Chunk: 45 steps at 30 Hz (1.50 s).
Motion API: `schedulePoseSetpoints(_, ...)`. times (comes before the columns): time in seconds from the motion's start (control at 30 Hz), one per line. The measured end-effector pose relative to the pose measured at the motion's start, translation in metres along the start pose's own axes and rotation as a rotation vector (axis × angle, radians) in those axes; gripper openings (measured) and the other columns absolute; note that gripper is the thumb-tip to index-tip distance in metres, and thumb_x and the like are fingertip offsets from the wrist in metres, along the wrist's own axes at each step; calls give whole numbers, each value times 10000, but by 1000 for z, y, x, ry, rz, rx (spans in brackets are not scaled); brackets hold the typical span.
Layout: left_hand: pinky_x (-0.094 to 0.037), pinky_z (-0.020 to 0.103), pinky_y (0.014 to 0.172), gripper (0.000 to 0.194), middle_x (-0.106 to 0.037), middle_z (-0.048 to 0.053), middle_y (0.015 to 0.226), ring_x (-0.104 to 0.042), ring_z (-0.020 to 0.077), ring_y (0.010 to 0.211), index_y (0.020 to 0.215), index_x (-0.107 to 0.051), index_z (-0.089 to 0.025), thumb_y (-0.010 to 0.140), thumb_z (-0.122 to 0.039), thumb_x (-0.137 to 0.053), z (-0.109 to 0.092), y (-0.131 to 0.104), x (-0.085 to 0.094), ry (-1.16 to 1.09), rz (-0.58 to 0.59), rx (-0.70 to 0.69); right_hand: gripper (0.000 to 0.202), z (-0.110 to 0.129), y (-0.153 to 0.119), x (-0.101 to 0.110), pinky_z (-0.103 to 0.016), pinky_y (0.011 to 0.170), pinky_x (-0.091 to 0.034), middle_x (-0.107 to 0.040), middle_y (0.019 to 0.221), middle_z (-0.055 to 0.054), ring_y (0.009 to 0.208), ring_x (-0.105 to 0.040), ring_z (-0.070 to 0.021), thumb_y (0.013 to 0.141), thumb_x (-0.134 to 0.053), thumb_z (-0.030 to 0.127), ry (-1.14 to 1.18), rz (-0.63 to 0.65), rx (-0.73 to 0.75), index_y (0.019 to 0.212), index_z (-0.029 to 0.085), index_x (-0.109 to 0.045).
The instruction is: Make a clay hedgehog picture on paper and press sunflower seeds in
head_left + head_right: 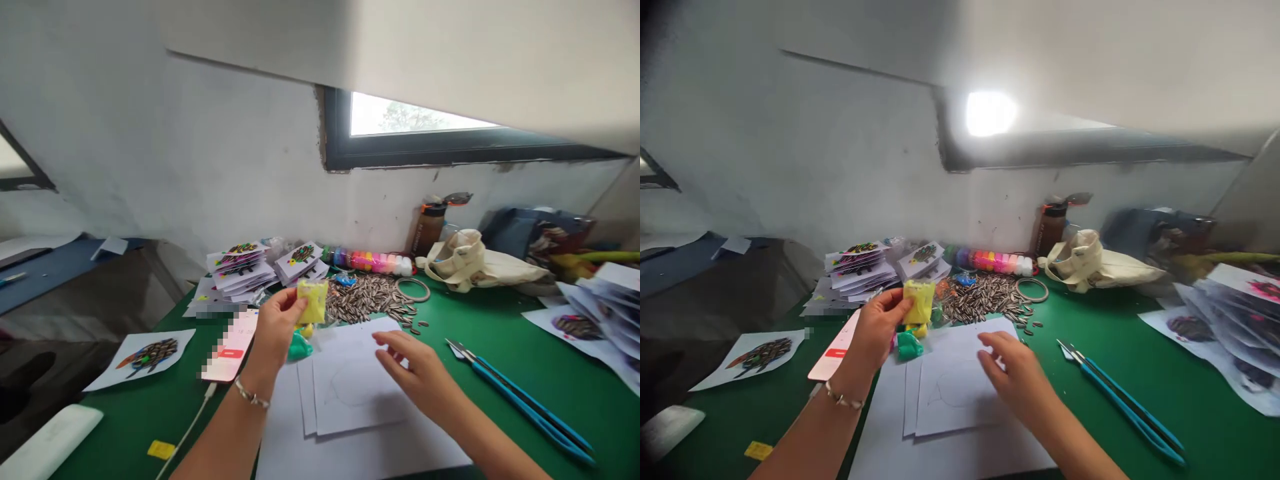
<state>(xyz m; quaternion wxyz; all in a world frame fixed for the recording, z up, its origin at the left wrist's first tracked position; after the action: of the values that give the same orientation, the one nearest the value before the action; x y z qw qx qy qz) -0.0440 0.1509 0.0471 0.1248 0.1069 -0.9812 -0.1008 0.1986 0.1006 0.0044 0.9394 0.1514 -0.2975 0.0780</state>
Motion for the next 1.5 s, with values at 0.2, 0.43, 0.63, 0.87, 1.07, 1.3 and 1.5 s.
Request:
schedulePoseSetpoints(0.2,-499,278,693,325,-692,58,838,-620,169,745,966,-702,-144,734,-369,-747,-2,-63,-69,-494,257,191,327,34,0,-40,-247,564,-443,-622,756,-22,635,-554,-132,783,-654,451,616,101,-194,914,152,-651)
schedulePoseSetpoints(0.43,-374,231,571,294,-576,4,639,-494,109,592,772,-685,-133,812,-424,-660,4,-81,-88,-374,529,209,415,25,-7,-53,-214,465,-360,-597,675,-19,501,-499,-84,799,-638,531,817,121,-247,801,116,-640)
schedulePoseSetpoints(0.63,-355,229,568,306,-596,13,662,-457,118,618,778,-700,-137,773,-442,-684,11,-83,-92,-274,543,232,497,21,-7,-48,-202,437,-336,-560,582,3,460,-444,-70,772,-620,613,720,145,-268,748,118,-658)
schedulePoseSetpoints(0.87,-408,248,623,295,-633,33,728,-521,152,681,801,-728,-143,774,-433,-683,7,-84,-90,-308,525,216,423,21,-9,-40,-212,517,-369,-562,694,-4,580,-473,-91,792,-634,555,682,206,-247,817,133,-643)
schedulePoseSetpoints(1.07,-414,239,619,289,-642,38,759,-525,154,697,814,-730,-144,754,-425,-696,12,-86,-89,-257,505,239,351,18,-10,-31,-224,538,-367,-498,647,14,589,-444,-99,846,-580,474,627,165,-191,712,149,-590)
schedulePoseSetpoints(1.3,-413,239,592,294,-594,36,719,-500,151,668,723,-692,-140,776,-427,-657,12,-88,-90,-168,467,149,352,13,-11,-32,-219,488,-310,-444,621,29,563,-372,-95,826,-583,475,585,88,-234,678,156,-568)
schedulePoseSetpoints(1.5,-448,268,658,291,-615,45,730,-529,179,709,671,-685,-164,795,-424,-643,-3,-84,-82,-56,422,34,250,27,-10,-31,-236,647,-401,-576,770,-1,693,-478,-116,795,-673,383,782,166,-185,884,150,-670)
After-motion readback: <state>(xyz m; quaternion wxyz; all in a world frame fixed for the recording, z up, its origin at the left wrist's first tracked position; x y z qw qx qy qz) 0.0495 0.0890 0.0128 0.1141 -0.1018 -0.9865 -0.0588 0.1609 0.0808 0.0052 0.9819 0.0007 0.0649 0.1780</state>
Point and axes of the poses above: each hand's wrist, its own y-axis towards the middle knuckle, its own x-axis out of the back of the hand, z = x × y, the point moved 10 cm from there along y, towards the middle knuckle
